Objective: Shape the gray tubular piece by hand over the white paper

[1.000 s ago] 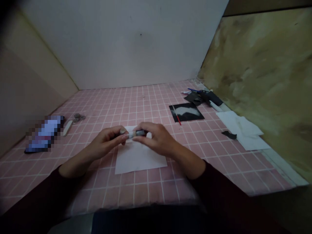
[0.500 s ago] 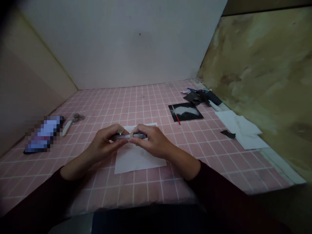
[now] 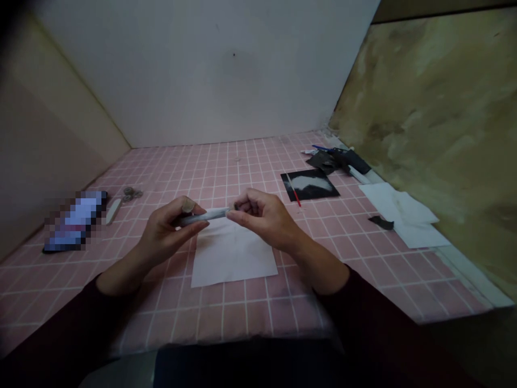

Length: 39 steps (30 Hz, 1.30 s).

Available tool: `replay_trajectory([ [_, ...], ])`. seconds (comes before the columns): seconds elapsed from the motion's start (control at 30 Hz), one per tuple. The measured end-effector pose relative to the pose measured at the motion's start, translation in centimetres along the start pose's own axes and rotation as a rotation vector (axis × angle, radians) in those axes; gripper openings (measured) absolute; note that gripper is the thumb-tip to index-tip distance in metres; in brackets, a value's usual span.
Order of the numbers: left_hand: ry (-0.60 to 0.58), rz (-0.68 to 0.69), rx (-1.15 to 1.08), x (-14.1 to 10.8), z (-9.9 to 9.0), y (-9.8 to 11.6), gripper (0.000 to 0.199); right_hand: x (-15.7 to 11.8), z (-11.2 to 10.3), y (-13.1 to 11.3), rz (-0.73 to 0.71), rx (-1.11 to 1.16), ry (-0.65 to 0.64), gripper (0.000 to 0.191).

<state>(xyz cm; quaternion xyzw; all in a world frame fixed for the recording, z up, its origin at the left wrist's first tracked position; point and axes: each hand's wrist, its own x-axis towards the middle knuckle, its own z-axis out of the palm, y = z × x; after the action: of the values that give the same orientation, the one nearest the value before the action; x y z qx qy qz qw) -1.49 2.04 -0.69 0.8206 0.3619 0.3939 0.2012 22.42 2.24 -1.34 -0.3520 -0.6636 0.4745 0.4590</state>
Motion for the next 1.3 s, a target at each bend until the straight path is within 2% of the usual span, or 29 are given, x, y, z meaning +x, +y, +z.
replay_trajectory([
  [0.17,0.016,-0.017,-0.019,-0.1,0.1,-0.1,0.013,0.2,-0.1,0.2,0.046,0.01,0.004,0.024],
  [0.3,0.03,-0.124,-0.194,-0.1,0.2,-0.1,0.015,0.3,-0.4,0.0,-0.006,0.084,-0.022,0.018],
  [0.4,-0.005,-0.21,-0.312,0.0,0.3,-0.1,0.017,0.1,-0.4,-0.1,-0.057,0.083,-0.051,0.019],
  [0.53,-0.107,-0.343,-0.418,0.0,0.5,0.0,0.02,-0.3,-0.2,-0.2,-0.157,-0.107,-0.072,0.024],
  [0.6,-0.119,-0.357,-0.417,-0.1,0.6,0.0,0.021,-0.4,-0.1,-0.2,-0.178,-0.198,-0.064,0.022],
  [0.67,-0.095,-0.301,-0.356,-0.1,0.6,-0.2,0.018,-0.4,-0.2,-0.2,-0.139,-0.194,-0.05,0.02],
  [0.83,-0.004,-0.073,-0.109,-0.2,0.7,-0.4,0.01,0.0,0.0,0.2,0.011,-0.016,-0.05,0.019],
  [0.97,-0.048,0.072,0.001,-0.3,0.9,-0.1,0.005,0.1,0.6,0.2,0.054,0.034,-0.134,0.022],
  [1.13,0.028,0.083,0.02,-0.3,0.8,0.0,0.009,0.0,0.6,0.0,0.028,0.02,-0.043,0.02],
  [1.3,-0.053,0.104,0.024,-0.3,0.8,0.1,0.005,-0.2,0.6,0.3,0.033,-0.07,-0.117,0.02],
])
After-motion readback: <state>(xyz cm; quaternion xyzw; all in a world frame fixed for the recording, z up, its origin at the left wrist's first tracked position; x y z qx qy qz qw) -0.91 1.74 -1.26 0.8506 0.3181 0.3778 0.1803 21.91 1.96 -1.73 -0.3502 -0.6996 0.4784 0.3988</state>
